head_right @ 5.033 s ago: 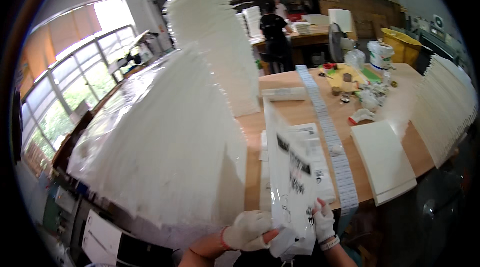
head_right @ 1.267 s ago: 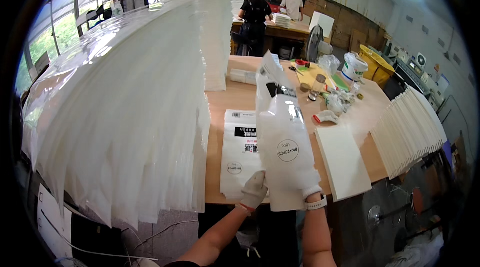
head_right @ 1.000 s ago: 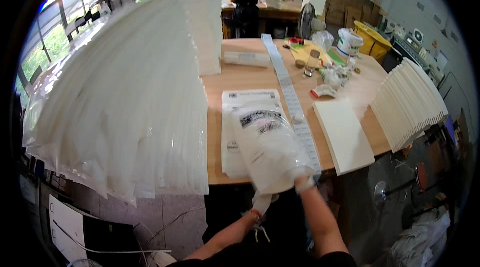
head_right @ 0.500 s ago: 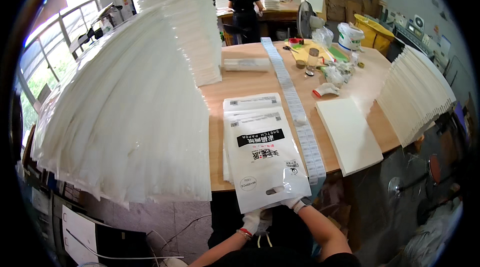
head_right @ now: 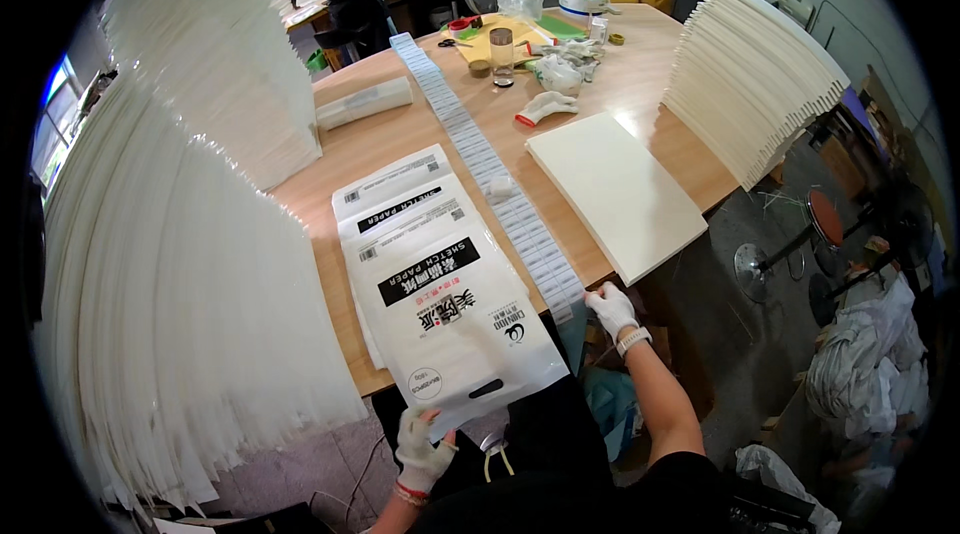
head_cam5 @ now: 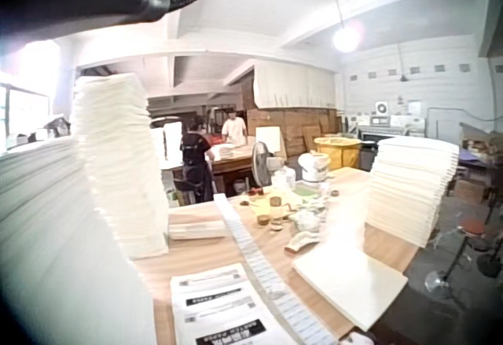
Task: The person repeatedly picks up stacks of white paper from a table and places them into white plastic bags. They then seal the bags and set them aside on the table. The process is repeated continuously throughout the clip.
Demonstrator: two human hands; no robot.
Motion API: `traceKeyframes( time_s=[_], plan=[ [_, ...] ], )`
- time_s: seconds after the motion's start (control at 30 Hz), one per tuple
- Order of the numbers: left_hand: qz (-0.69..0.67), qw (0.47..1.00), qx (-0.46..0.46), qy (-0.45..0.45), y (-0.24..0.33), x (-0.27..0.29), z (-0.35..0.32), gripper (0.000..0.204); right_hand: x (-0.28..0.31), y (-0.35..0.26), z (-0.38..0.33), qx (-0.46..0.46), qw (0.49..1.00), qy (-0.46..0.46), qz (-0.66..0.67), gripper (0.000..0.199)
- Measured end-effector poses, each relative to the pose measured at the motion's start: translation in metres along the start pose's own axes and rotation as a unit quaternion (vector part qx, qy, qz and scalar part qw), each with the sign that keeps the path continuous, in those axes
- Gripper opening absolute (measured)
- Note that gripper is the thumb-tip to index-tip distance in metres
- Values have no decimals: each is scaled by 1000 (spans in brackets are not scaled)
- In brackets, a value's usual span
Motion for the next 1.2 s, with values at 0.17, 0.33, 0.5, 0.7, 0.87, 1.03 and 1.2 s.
traceKeyframes(
  time_s=[0.17,0.33,0.5,0.7,0.87,1.03,1.2],
  plan=[
    [-190,949,158,-195,17,-63,87,21,-5,-28,20,41,992,-111,54,16],
    [-562,576,524,-279,17,-166,160,11,16,-59,10,108,967,-204,107,14],
    [-503,640,475,-334,43,-192,186,19,36,-66,5,91,981,-171,14,19],
    [-413,729,448,-311,47,-193,180,21,41,-80,-22,345,939,-5,-3,17],
    [-479,739,360,-308,23,-208,158,23,3,-132,-27,207,949,-50,231,13],
    [-271,949,106,-120,9,-101,98,32,-118,-229,4,224,940,-197,164,19],
    [-111,973,194,62,-52,-15,-7,25,-255,-277,45,211,945,-248,33,23]
  ],
)
Point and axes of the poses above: each hand's wrist, its own z-axis towards the middle knuckle, its own x-axis out of the back of the hand, y = z × x, the point moved 2 cm from there along z, towards the middle knuckle, and after that the axes turned 3 degrees about z, right-handed, at the moved point
